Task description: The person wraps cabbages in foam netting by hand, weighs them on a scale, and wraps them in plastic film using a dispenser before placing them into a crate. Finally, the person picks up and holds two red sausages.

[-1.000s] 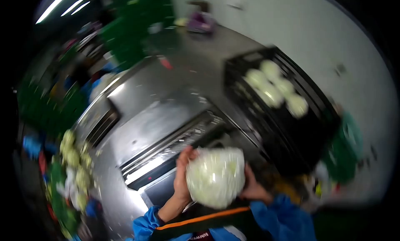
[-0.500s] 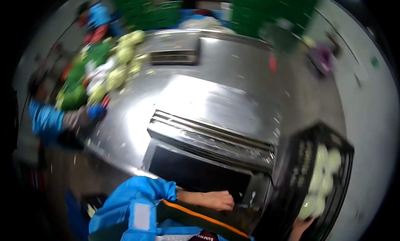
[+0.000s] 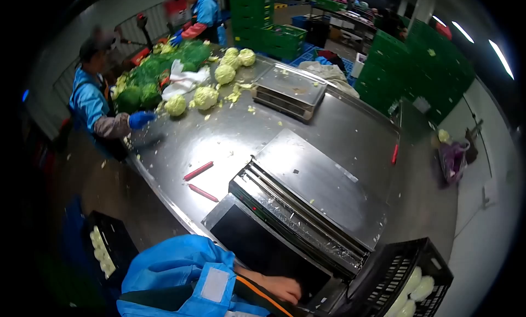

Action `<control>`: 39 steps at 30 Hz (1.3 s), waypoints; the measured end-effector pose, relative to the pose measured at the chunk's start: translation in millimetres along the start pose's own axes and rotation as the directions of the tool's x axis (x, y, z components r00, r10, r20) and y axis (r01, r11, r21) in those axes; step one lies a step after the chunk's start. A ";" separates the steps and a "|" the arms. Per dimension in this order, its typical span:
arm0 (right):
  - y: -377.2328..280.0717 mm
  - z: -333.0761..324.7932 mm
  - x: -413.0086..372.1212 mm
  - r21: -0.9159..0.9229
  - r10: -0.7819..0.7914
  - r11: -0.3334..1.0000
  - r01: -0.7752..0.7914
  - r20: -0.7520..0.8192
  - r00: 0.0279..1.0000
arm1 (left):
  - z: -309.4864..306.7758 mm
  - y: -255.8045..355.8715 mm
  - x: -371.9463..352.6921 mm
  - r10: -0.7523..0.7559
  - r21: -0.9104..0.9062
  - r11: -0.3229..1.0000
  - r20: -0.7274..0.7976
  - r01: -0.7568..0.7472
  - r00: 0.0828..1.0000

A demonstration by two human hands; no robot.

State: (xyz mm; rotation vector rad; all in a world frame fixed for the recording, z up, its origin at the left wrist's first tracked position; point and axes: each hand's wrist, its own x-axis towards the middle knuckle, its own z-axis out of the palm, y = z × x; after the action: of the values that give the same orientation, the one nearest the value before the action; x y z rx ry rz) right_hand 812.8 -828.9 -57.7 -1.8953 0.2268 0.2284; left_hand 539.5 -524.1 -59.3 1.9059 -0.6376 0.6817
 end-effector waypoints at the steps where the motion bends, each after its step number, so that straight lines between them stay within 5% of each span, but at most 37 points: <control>1: -2.1 -0.3 0.5 -0.021 -0.011 1.000 0.011 0.003 1.000 | -13.8 3.9 0.9 0.036 0.047 0.998 -0.106 -0.031 0.994; 4: -8.6 -4.0 -0.8 -0.091 -0.031 0.995 0.031 -0.002 1.000 | -119.0 53.4 -4.4 -0.003 0.471 0.842 -0.485 0.264 0.874; 5: -10.3 -3.8 -2.3 -0.108 -0.037 0.994 0.036 -0.004 0.999 | -145.5 64.7 -27.1 -0.079 0.630 0.564 -0.602 0.533 0.795; 6: -12.1 -5.2 -4.2 -0.125 -0.037 0.991 0.036 -0.005 0.999 | -169.3 63.8 -58.4 -0.044 0.501 0.468 -0.810 0.729 0.585; 8: -21.7 -2.7 0.5 -0.159 -0.046 0.986 0.045 -0.005 0.999 | -207.3 63.2 -137.9 0.097 0.158 0.061 -0.984 0.986 0.152; 9: -25.4 -3.6 2.0 -0.165 -0.051 0.985 0.049 -0.007 0.999 | -214.1 73.0 -171.6 -0.019 0.149 -0.130 -0.989 0.980 0.148; 10: -28.2 -4.4 5.6 -0.170 -0.057 0.984 0.055 -0.006 0.998 | -206.9 77.4 -216.1 -0.337 0.180 -0.225 -0.937 0.958 0.097; 12: -31.5 -10.6 7.5 -0.163 -0.064 0.985 0.062 -0.009 0.998 | -169.9 93.2 -270.3 -0.612 0.370 -0.222 -0.773 0.902 0.166; 15: -33.8 -18.3 8.4 -0.156 -0.066 0.986 0.062 -0.016 0.998 | -148.0 108.8 -276.6 -0.540 0.575 -0.217 -0.744 0.789 0.394; 17: -30.5 -29.0 6.5 -0.156 -0.067 0.986 0.063 -0.017 0.998 | -152.5 102.7 -269.6 -0.590 0.388 -0.229 -0.785 0.893 0.189; 19: -26.0 -40.3 4.7 -0.157 -0.074 0.985 0.071 -0.008 0.997 | -161.6 90.6 -276.1 -0.593 0.335 -0.220 -0.792 0.916 0.147; 23: -18.5 -44.2 3.0 -0.180 -0.063 0.982 0.061 -0.006 0.998 | -178.7 85.7 -291.0 -0.592 0.387 -0.049 -0.754 0.921 0.285; 28: -16.6 -49.3 -2.3 -0.206 -0.060 0.977 0.056 -0.010 0.998 | -187.3 100.1 -253.8 -0.700 0.199 -0.203 -0.714 0.959 0.000; 32: -17.9 -53.8 -1.0 -0.230 -0.064 0.971 0.063 0.001 0.998 | -211.4 77.2 -235.8 -0.761 0.528 -0.156 -0.603 0.835 0.239; 36: -14.7 -54.1 -0.8 -0.246 -0.064 0.967 0.064 0.007 0.998 | -230.2 42.4 -237.0 -0.802 0.530 -0.144 -0.558 0.836 0.215; 39: -14.7 -54.2 -2.5 -0.265 -0.072 0.961 0.072 0.013 0.997 | -238.7 29.8 -228.0 -0.808 0.312 -0.332 -0.581 0.890 -0.097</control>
State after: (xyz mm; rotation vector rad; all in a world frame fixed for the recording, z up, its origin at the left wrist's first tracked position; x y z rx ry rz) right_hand 816.9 -875.3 -26.0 -2.1654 0.1290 0.2209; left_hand 314.5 -286.6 -112.0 2.1925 1.5248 -0.1688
